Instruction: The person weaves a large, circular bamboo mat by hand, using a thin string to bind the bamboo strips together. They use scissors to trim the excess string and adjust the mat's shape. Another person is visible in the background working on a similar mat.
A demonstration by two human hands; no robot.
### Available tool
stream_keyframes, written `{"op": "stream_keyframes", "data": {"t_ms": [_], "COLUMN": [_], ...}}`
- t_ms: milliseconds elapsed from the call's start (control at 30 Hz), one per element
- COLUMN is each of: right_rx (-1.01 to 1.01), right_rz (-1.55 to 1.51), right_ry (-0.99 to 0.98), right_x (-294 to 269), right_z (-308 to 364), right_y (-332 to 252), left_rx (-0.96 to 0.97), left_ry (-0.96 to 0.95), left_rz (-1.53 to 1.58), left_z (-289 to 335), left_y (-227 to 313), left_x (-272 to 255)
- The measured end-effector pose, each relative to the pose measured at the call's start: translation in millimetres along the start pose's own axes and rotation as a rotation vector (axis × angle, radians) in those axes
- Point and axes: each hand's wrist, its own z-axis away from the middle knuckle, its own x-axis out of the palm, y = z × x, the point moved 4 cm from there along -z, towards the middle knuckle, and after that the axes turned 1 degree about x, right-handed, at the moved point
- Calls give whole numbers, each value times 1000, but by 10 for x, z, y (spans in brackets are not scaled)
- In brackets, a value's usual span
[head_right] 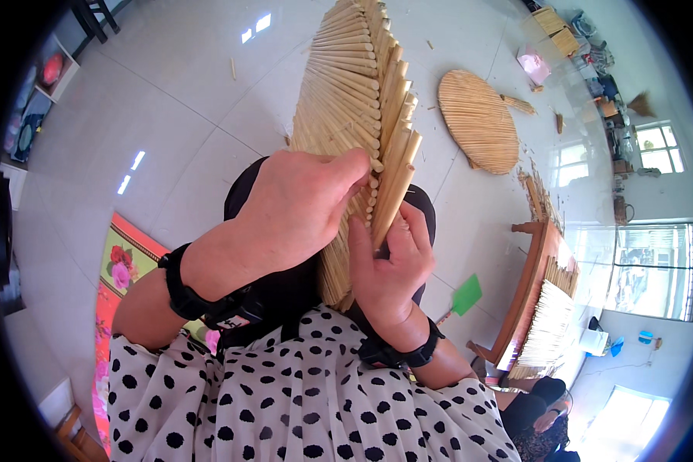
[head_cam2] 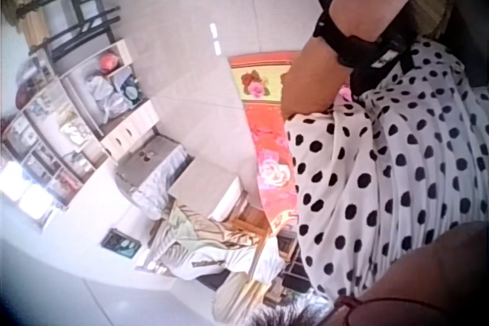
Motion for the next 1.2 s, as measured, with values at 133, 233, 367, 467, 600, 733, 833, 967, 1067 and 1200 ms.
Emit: {"op": "stream_keyframes", "data": {"t_ms": [133,233,367,467,600,733,833,967,1067,1200], "right_rx": [-35,-53,-135,-148,-181,-158,-142,-166,-221,-250], "right_rz": [40,46,18,-2,-16,-61,-116,-90,-48,9], "right_ry": [3,7,38,38,62,39,25,-13,-42,-83], "right_x": [22,29,76,115,140,197,205,217,323,313], "right_z": [9,7,8,32,15,-130,-333,-633,-927,-1346], "right_y": [-39,-61,-77,-111,-185,-124,-104,-2,32,185], "left_rx": [-42,-80,-153,-137,-193,-284,-243,-151,-162,-148], "left_ry": [9,31,37,51,8,-47,170,368,426,376], "left_rz": [-39,-71,-80,-117,-128,-200,-308,-413,-545,-457], "left_z": [35,89,116,140,117,73,41,41,77,-3], "left_y": [27,69,113,136,183,106,-23,-239,-346,-489], "left_x": [14,47,-19,4,-73,-210,-531,-1062,-1378,-1452]}}
